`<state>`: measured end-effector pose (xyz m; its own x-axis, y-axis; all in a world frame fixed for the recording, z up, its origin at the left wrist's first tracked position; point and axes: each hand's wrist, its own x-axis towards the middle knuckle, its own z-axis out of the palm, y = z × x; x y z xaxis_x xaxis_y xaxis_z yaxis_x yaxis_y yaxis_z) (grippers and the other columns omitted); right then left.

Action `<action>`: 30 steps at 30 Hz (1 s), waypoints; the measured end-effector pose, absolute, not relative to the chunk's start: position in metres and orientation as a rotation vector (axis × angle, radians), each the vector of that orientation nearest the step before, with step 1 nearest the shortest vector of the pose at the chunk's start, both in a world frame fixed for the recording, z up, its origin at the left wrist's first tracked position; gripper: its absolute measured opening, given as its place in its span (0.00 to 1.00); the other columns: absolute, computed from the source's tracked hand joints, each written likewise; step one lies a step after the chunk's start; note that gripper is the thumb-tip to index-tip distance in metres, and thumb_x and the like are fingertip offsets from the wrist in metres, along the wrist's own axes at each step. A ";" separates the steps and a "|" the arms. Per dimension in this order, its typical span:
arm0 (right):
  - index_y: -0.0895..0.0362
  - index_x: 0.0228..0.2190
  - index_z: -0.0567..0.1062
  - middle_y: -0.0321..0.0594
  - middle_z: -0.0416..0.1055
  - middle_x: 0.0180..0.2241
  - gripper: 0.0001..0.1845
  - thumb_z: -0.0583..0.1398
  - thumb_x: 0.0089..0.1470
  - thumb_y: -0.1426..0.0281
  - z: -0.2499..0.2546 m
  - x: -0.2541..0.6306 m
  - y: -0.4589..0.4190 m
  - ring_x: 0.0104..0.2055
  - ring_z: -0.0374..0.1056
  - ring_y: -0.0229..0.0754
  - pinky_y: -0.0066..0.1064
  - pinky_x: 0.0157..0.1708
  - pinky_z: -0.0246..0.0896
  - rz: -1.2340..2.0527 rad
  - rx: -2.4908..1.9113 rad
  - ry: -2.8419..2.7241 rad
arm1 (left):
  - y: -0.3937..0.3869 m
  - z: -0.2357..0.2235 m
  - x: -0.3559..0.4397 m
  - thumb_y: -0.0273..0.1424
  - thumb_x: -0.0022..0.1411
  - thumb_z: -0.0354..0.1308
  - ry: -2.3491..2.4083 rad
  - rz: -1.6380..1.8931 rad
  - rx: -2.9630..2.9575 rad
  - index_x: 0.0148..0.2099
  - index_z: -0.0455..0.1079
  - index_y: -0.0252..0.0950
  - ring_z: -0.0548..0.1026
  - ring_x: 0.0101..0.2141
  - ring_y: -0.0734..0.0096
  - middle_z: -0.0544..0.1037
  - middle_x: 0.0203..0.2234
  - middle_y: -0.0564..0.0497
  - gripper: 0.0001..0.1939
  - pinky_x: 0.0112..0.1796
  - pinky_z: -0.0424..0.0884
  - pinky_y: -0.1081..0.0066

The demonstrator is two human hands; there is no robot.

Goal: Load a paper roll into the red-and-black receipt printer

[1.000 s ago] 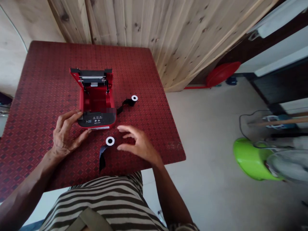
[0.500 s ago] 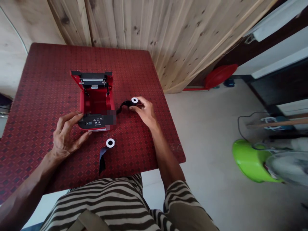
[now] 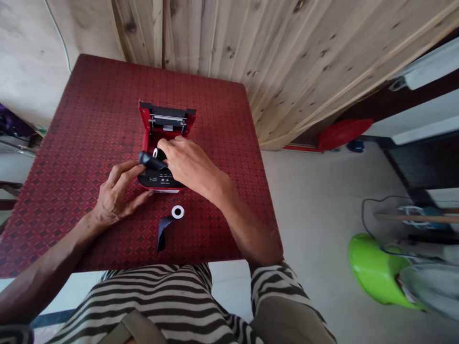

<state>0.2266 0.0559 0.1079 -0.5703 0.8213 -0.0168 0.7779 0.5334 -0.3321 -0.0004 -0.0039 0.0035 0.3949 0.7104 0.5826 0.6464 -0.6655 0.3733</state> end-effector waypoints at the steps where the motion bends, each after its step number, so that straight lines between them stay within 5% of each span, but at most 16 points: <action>1: 0.62 0.49 0.77 0.52 0.81 0.45 0.16 0.55 0.66 0.82 0.104 0.220 0.061 0.48 0.76 0.51 0.41 0.51 0.68 0.430 -1.449 -2.679 | -0.004 0.003 0.000 0.39 0.69 0.66 1.240 1.127 2.547 0.71 0.60 0.41 0.78 0.57 0.59 0.74 0.58 0.41 0.34 0.57 0.82 0.61; 8: 0.58 0.44 0.81 0.47 0.82 0.37 0.20 0.56 0.60 0.86 0.082 0.215 0.087 0.40 0.76 0.47 0.37 0.42 0.64 0.311 -1.473 -2.816 | -0.004 0.003 -0.001 0.37 0.69 0.66 1.198 1.124 2.531 0.73 0.58 0.41 0.78 0.57 0.57 0.74 0.59 0.40 0.36 0.56 0.82 0.60; 16: 0.57 0.38 0.82 0.46 0.80 0.39 0.19 0.55 0.57 0.87 0.060 0.222 0.101 0.45 0.73 0.47 0.39 0.50 0.68 0.337 -1.283 -2.758 | -0.004 0.003 0.000 0.38 0.69 0.66 1.219 1.112 2.530 0.72 0.58 0.43 0.78 0.57 0.57 0.74 0.59 0.41 0.35 0.55 0.83 0.59; 24: 0.57 0.57 0.76 0.45 0.80 0.56 0.32 0.51 0.56 0.86 0.083 0.243 0.081 0.60 0.74 0.46 0.45 0.65 0.66 0.648 -1.103 -2.593 | -0.003 0.004 0.000 0.38 0.69 0.66 1.220 1.118 2.513 0.72 0.59 0.43 0.77 0.58 0.59 0.74 0.59 0.42 0.34 0.57 0.82 0.60; 30: 0.56 0.59 0.73 0.47 0.77 0.58 0.27 0.66 0.59 0.73 0.088 0.250 0.047 0.60 0.72 0.51 0.49 0.62 0.69 0.658 -0.928 -2.459 | -0.001 0.015 -0.007 0.44 0.70 0.63 1.165 1.141 2.416 0.70 0.62 0.42 0.80 0.53 0.60 0.76 0.56 0.43 0.31 0.53 0.82 0.59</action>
<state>0.2497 0.0473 0.0883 -0.6841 0.6950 0.2213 0.4917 0.6636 -0.5638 -0.0069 -0.0008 0.0145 0.3819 0.7422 0.5507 0.5659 -0.6589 0.4956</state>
